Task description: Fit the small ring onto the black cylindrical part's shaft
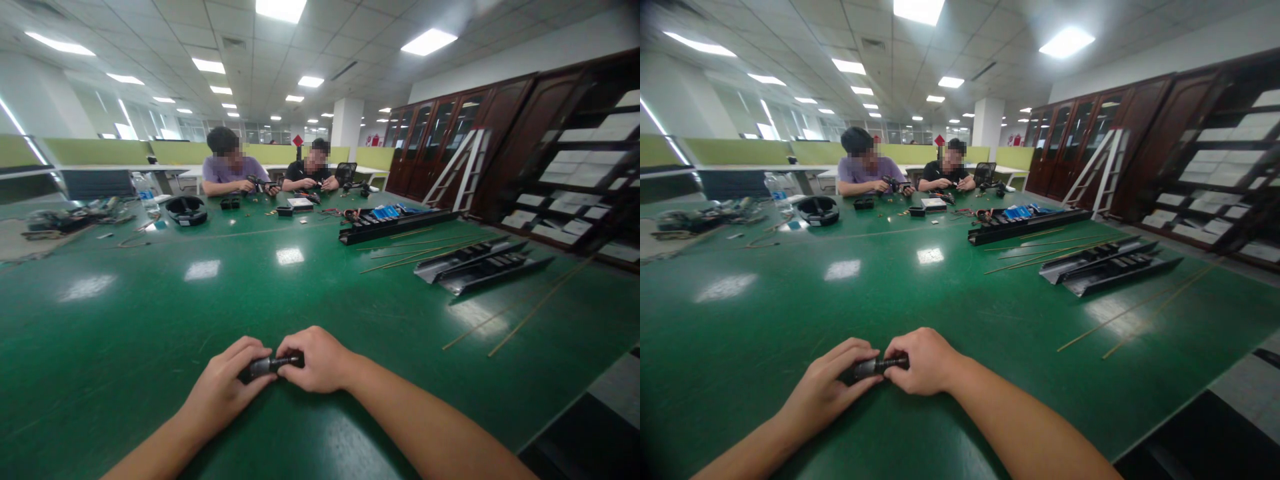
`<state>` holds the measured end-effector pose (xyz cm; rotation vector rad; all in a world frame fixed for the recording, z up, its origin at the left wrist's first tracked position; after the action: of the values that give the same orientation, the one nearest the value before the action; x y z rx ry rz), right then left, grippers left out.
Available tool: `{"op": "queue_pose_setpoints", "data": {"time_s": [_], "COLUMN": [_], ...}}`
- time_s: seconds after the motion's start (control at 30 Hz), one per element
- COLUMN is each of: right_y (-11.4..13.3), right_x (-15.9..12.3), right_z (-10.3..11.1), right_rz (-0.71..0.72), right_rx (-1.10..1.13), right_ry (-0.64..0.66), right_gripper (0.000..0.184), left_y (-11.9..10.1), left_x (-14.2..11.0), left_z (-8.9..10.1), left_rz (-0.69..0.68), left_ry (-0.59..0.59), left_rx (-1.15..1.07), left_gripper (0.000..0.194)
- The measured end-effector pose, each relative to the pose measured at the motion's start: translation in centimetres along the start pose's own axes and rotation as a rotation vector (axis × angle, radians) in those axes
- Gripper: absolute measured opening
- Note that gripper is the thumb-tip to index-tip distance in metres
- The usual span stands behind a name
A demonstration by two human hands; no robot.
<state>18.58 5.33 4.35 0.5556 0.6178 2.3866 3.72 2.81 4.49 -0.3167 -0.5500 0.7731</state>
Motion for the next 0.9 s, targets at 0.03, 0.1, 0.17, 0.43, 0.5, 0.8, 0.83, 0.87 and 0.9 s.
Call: {"op": "queue_pose_setpoints", "data": {"time_s": [0.03, 0.1, 0.17, 0.43, 0.5, 0.8, 0.83, 0.87, 0.9], "right_y": [-0.01, -0.08, -0.19, -0.24, -0.19, -0.18, -0.18, -0.20, -0.22], "right_x": [-0.01, -0.03, -0.02, 0.08, 0.06, 0.00, 0.00, -0.01, -0.01], "right_z": [0.00, -0.05, -0.14, -0.20, -0.13, 0.10, 0.12, 0.14, 0.15], "right_rz": [0.001, 0.002, 0.002, 0.001, -0.005, -0.013, -0.017, -0.020, -0.023], "right_rx": [-0.003, -0.012, -0.017, -0.028, -0.043, -0.058, -0.061, -0.063, -0.065], "right_ry": [0.000, 0.002, 0.004, 0.015, 0.012, 0.018, 0.019, 0.020, 0.020], "right_gripper": [0.020, 0.020, 0.021, 0.020, 0.020, 0.019, 0.018, 0.018, 0.019], "left_y": [-0.03, -0.13, -0.24, -0.31, -0.24, -0.08, -0.07, -0.05, -0.05], "left_x": [0.01, 0.05, 0.07, 0.10, 0.09, 0.02, 0.01, 0.01, -0.01], "left_z": [0.01, 0.01, 0.05, 0.03, 0.10, 0.32, 0.34, 0.35, 0.34], "left_rz": [-0.003, -0.009, -0.016, -0.006, 0.004, 0.010, 0.011, 0.013, 0.016], "left_ry": [0.000, 0.002, 0.000, 0.004, 0.002, -0.020, -0.023, -0.024, -0.021], "left_rx": [0.000, 0.002, 0.003, -0.002, 0.002, 0.014, 0.017, 0.019, 0.022], "left_gripper": [0.023, 0.022, 0.020, 0.021, 0.021, 0.021, 0.021, 0.021, 0.021]}}
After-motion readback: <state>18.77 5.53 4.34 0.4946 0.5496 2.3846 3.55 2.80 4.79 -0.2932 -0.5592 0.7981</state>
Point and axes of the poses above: each hand's wrist, its own x-axis towards the middle knuckle, its own z-axis out of the back of the hand, y = z × x, the point moved 7 cm from there along x, towards the middle knuckle, and after that the axes turned 8 degrees about y, right-handed, at the moved point
